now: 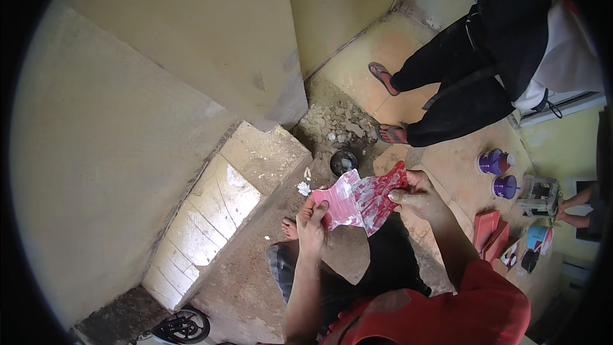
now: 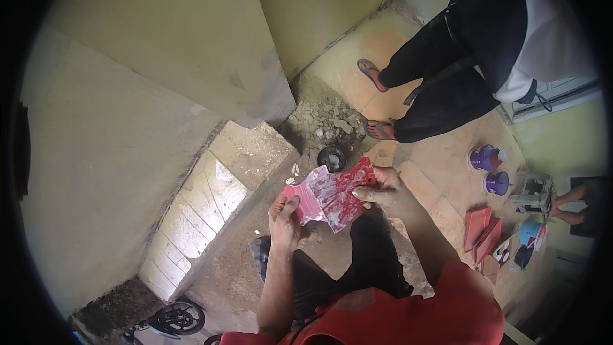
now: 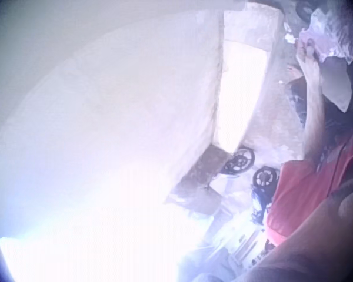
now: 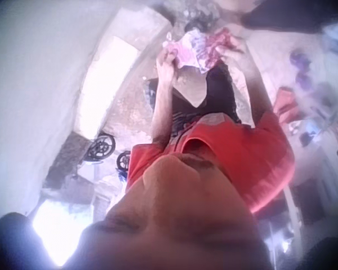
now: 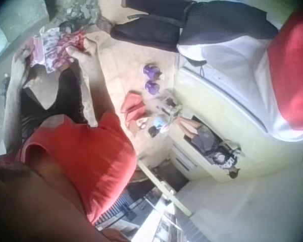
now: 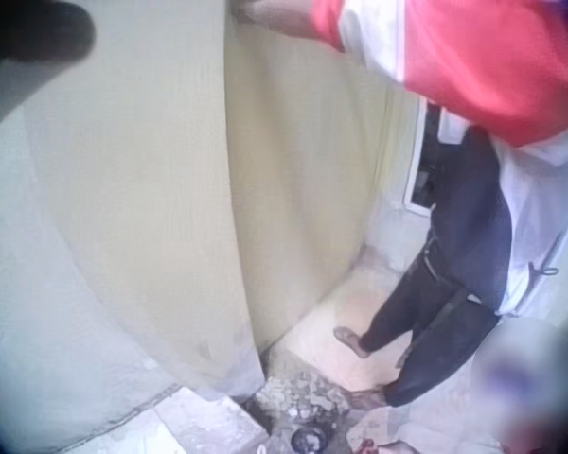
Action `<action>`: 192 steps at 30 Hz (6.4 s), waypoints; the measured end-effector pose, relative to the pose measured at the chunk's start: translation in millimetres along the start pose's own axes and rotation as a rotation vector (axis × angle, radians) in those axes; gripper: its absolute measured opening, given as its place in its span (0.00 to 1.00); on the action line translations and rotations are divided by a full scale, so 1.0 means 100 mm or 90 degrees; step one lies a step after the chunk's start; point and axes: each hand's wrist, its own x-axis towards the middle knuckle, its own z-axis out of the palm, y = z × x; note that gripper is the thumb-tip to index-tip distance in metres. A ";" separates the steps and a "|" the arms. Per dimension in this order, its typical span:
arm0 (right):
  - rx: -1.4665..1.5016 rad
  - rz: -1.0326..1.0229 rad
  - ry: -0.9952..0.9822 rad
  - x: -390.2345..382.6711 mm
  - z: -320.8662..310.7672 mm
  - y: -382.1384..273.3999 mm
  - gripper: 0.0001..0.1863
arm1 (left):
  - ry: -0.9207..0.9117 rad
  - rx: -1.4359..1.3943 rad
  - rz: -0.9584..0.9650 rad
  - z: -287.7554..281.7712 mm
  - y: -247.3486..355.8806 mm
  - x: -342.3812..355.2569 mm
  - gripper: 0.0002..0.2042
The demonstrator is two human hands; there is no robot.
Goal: The person applies white plaster to a wall corner and adjacent surfaces using a trowel. They repeatedly scoop plaster from a bucket and smooth it onto the wall, occasionally standing to retrieve more material before resuming the application.
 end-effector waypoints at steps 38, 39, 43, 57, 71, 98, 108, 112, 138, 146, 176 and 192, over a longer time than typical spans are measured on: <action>0.072 0.039 1.096 -11.02 1.35 2.74 0.19 | -0.616 0.411 -0.453 2.77 -4.14 -7.14 0.16; 0.080 0.039 1.136 -11.33 1.33 2.84 0.19 | -0.636 0.404 -0.485 2.87 -4.43 -7.39 0.16; 0.079 0.014 1.261 -12.30 1.12 3.08 0.18 | -0.671 0.408 -0.572 3.18 -5.35 -8.09 0.16; 0.175 -0.144 1.452 -14.41 -1.58 3.11 0.06 | -0.633 0.413 -0.687 5.03 -8.61 -9.04 0.12; -0.289 0.111 1.606 -17.90 -3.99 3.05 0.16 | -0.664 0.431 -0.730 7.88 -11.95 -11.32 0.13; -0.704 -0.022 1.089 -21.48 -10.82 1.64 0.11 | -0.232 0.207 -0.204 9.84 -15.46 -11.78 0.05; -0.650 -0.070 0.786 -20.15 -13.49 1.64 0.18 | -0.107 0.362 -0.090 10.73 -16.62 -10.82 0.06; -0.307 -0.196 0.536 -19.28 -14.69 2.09 0.20 | -0.040 0.328 -0.098 10.80 -17.38 -10.15 0.04; -0.222 0.160 0.698 -16.70 -17.67 3.75 0.20 | -0.156 1.045 0.143 11.55 -19.73 -6.77 0.13; -0.287 0.035 0.577 -16.09 -17.54 3.71 0.23 | -0.132 0.989 0.067 11.27 -19.84 -6.73 0.11; -0.454 -0.627 0.245 -17.19 -16.58 1.55 0.13 | -0.196 0.095 -0.338 12.38 -18.21 -7.76 0.18; -0.646 -0.586 0.376 -17.12 -16.61 2.34 0.20 | -0.219 0.091 -0.307 12.02 -17.86 -8.01 0.20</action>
